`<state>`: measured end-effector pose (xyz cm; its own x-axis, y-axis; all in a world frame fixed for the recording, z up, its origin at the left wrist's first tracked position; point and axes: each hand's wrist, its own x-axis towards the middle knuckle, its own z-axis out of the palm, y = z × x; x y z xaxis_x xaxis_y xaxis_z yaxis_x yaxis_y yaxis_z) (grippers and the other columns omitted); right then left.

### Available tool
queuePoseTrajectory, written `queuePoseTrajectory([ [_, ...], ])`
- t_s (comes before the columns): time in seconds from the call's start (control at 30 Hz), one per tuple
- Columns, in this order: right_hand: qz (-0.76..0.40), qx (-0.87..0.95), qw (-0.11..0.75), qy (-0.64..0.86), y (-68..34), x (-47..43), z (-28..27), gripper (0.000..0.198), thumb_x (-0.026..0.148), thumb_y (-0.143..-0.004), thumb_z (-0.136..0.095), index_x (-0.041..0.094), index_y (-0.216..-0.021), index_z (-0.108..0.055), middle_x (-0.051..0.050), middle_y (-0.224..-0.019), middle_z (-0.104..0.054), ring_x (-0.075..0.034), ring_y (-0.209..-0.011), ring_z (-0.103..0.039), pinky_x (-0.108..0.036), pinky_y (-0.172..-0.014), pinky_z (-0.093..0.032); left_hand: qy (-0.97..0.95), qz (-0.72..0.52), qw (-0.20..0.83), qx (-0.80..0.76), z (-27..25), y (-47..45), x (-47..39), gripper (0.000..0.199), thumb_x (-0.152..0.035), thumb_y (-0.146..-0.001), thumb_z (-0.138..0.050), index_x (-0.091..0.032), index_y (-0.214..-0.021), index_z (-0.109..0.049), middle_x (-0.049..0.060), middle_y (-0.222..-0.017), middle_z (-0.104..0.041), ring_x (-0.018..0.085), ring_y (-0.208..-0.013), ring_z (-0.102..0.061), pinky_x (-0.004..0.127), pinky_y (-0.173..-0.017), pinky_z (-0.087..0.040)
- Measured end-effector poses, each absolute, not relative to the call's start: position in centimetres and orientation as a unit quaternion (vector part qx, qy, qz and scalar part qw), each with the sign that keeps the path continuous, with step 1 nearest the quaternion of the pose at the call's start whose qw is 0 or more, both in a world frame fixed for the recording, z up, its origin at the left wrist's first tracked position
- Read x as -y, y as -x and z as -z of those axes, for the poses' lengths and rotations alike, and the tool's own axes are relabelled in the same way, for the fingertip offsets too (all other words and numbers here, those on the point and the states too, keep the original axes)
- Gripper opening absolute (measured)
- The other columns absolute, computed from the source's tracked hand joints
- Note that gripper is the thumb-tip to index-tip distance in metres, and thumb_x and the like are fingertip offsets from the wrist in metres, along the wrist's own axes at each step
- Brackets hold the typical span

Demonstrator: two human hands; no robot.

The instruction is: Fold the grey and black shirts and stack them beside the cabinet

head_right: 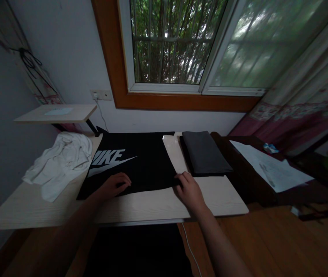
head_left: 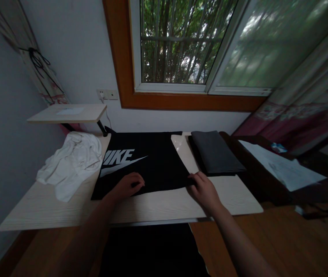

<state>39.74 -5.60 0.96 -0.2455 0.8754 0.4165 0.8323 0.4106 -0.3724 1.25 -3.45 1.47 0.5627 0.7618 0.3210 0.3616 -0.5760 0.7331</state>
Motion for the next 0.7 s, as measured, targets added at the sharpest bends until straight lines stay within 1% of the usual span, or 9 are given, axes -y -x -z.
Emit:
queuePoseTrajectory([
  [0.17,-0.008,0.794,0.307,0.524,-41.5,6.1,-1.6,0.031,0.011,-0.081,-0.054,0.023,-0.105,-0.068,-0.009,-0.096,-0.058,-0.026,-0.093,-0.059,-0.039,-0.083,-0.052,-0.823,-0.311,0.317,-0.355,-1.2,-0.8,3.4,0.019,-0.031,-0.098,-0.056,-0.021,-0.100,-0.072,0.007,-0.104,-0.071,0.018,-0.101,-0.064,0.036,-0.095,-0.050],
  [0.27,0.001,0.820,0.286,0.496,-42.0,6.1,-1.7,0.028,0.009,-0.080,-0.053,0.021,-0.099,-0.069,-0.009,-0.095,-0.058,-0.025,-0.093,-0.056,-0.038,-0.081,-0.050,-0.822,-0.311,0.302,-0.369,-1.2,-0.6,3.4,0.019,-0.033,-0.098,-0.057,-0.022,-0.102,-0.072,0.007,-0.109,-0.071,0.020,-0.108,-0.063,0.038,-0.100,-0.047],
  [0.37,0.004,0.836,0.257,0.484,-42.1,6.2,-2.0,0.025,0.007,-0.080,-0.052,0.019,-0.094,-0.069,-0.010,-0.095,-0.059,-0.025,-0.093,-0.054,-0.038,-0.083,-0.048,-0.822,-0.306,0.299,-0.376,-1.4,-0.5,3.6,0.019,-0.032,-0.097,-0.058,-0.023,-0.107,-0.072,0.007,-0.118,-0.070,0.021,-0.117,-0.060,0.040,-0.106,-0.045],
  [0.43,0.001,0.844,0.234,0.482,-42.0,6.2,-2.2,0.024,0.006,-0.079,-0.052,0.019,-0.091,-0.068,-0.009,-0.092,-0.060,-0.025,-0.092,-0.054,-0.038,-0.083,-0.046,-0.824,-0.290,0.306,-0.378,-1.7,-0.4,3.8,0.020,-0.032,-0.097,-0.058,-0.024,-0.111,-0.071,0.007,-0.122,-0.069,0.021,-0.119,-0.059,0.039,-0.107,-0.044],
  [0.57,-0.018,0.862,0.196,0.466,-42.2,6.2,-2.4,0.023,0.005,-0.074,-0.052,0.020,-0.080,-0.068,-0.007,-0.084,-0.062,-0.024,-0.088,-0.054,-0.038,-0.083,-0.044,-0.820,-0.240,0.327,-0.404,-2.2,0.1,4.0,0.022,-0.034,-0.098,-0.057,-0.024,-0.111,-0.072,0.006,-0.114,-0.070,0.020,-0.110,-0.063,0.037,-0.101,-0.047],
  [0.63,-0.030,0.867,0.190,0.460,-42.4,6.0,-2.5,0.022,0.006,-0.076,-0.051,0.020,-0.076,-0.068,-0.006,-0.080,-0.063,-0.024,-0.086,-0.055,-0.037,-0.084,-0.044,-0.812,-0.223,0.345,-0.414,-2.4,0.5,4.2,0.024,-0.036,-0.097,-0.057,-0.024,-0.110,-0.072,0.006,-0.111,-0.070,0.019,-0.105,-0.064,0.035,-0.096,-0.049],
  [0.7,-0.037,0.861,0.199,0.466,-42.3,5.7,-2.6,0.024,0.006,-0.080,-0.050,0.021,-0.077,-0.069,-0.006,-0.081,-0.064,-0.023,-0.085,-0.056,-0.037,-0.084,-0.045,-0.806,-0.210,0.365,-0.416,-2.7,0.8,4.2,0.026,-0.038,-0.097,-0.057,-0.024,-0.112,-0.072,0.005,-0.112,-0.070,0.019,-0.104,-0.065,0.033,-0.095,-0.050],
])
